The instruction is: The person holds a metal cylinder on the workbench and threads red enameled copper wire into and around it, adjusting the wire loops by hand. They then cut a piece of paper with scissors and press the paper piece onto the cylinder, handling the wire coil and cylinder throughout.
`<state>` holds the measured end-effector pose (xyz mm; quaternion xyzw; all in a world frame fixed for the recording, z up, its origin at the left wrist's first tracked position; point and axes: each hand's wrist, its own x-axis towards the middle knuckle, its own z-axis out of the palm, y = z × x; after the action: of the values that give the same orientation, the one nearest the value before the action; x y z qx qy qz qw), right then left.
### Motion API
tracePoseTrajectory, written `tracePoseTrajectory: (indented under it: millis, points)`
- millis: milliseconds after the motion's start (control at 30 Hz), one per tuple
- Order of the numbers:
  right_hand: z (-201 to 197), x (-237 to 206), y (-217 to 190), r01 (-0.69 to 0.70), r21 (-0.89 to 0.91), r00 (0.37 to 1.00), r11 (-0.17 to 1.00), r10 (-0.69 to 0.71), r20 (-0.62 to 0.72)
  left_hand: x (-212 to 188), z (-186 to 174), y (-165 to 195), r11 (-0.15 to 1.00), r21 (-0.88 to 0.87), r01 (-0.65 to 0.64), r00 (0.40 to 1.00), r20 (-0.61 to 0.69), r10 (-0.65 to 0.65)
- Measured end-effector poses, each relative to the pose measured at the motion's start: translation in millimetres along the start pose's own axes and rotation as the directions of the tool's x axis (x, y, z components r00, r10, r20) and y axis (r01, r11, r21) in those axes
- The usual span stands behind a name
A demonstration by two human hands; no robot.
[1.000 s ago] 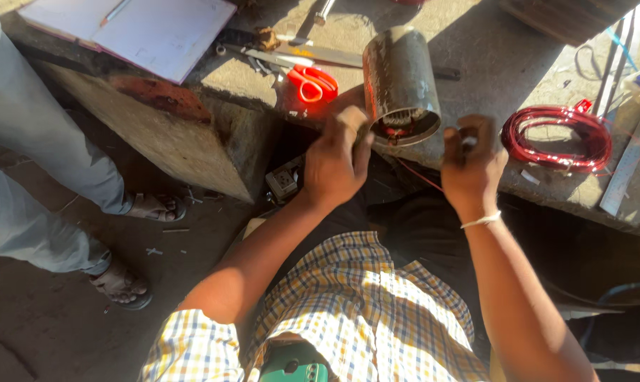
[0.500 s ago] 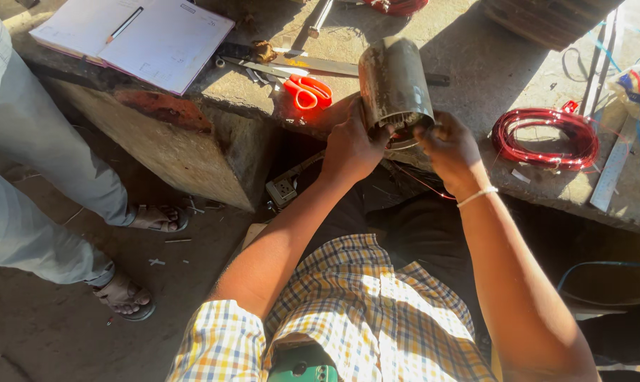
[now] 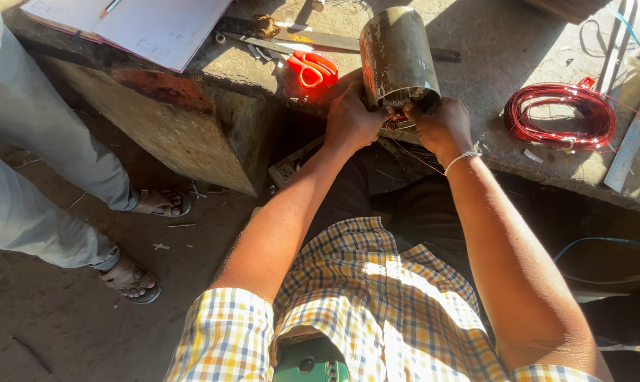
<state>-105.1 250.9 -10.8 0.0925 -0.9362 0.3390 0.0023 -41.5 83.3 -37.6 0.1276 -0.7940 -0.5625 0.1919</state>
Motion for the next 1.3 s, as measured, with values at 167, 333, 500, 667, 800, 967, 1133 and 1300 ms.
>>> tracePoseTrajectory:
  millis: [167, 333, 500, 667, 800, 967, 1133, 1300]
  points:
    - [8, -6, -7, 0.078, -0.111, 0.990, 0.991, -0.090, -0.113, -7, 13, -8, 0.992, -0.008, -0.129, 0.977, -0.171, 0.125]
    - [3, -12, -21, 0.038, -0.019, 0.990, 0.999, -0.040, -0.136, -3, 12, -4, 0.990, 0.035, -0.135, 0.978, -0.153, 0.139]
    - [4, -15, -31, 0.042, -0.114, 0.977, 0.993, -0.065, -0.204, -2, 18, -15, 0.995, 0.022, -0.093, 0.982, -0.160, 0.096]
    - [9, -18, -34, -0.012, -0.091, 0.952, 0.996, -0.016, -0.306, -5, 29, -13, 0.994, -0.012, -0.111, 0.976, -0.191, 0.107]
    - [4, -14, -25, 0.100, -0.058, 0.975, 0.993, -0.110, -0.191, -16, 6, 5, 0.994, 0.005, -0.112, 0.990, -0.090, 0.112]
    - [-2, -3, -7, 0.128, -0.018, 0.986, 0.992, -0.129, -0.106, -14, -64, 10, 0.988, -0.086, -0.129, 0.967, 0.209, 0.145]
    - [-18, 5, -2, 0.463, -0.125, 0.871, 0.878, -0.476, -0.122, 57, -59, 35, 0.671, 0.353, -0.652, 0.629, -0.242, 0.739]
    - [-21, 5, -12, 0.206, 0.120, 0.974, 0.971, -0.215, 0.073, 81, -38, 53, 0.869, 0.355, -0.344, 0.900, -0.139, 0.413]
